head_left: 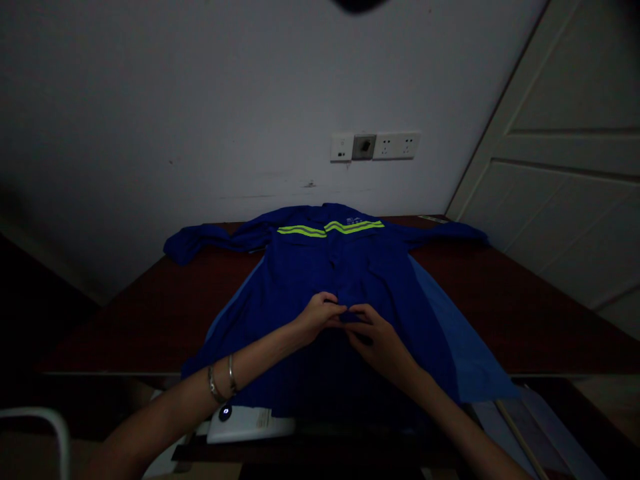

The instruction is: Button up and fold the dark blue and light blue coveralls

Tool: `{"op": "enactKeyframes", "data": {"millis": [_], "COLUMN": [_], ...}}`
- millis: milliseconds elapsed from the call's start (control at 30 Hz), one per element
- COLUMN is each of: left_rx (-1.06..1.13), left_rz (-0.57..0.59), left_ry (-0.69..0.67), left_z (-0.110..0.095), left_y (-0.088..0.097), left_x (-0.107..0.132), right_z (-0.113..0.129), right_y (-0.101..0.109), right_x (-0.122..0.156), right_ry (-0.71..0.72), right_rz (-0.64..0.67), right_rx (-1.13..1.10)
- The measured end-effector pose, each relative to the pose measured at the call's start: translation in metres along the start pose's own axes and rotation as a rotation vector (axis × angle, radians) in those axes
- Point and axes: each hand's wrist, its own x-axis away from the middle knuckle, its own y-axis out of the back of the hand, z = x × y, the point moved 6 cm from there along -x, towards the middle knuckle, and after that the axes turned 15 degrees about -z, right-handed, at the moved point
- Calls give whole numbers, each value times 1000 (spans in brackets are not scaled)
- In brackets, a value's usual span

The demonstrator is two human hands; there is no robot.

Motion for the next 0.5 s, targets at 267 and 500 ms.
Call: {"op": "enactKeyframes", "data": {"millis": [267,500], "left_rx": [53,88], "left_rz": [15,21], "left_ry": [-38,-113], "left_z": [3,1], "left_y": [2,4], "left_x": [-3,1], "right_z": [-26,-38], "right_y": [6,0], "right_x": [-7,-10], "right_ry": [-386,-508], "right_rz": [-146,-62], "right_rx": [-260,-274]}}
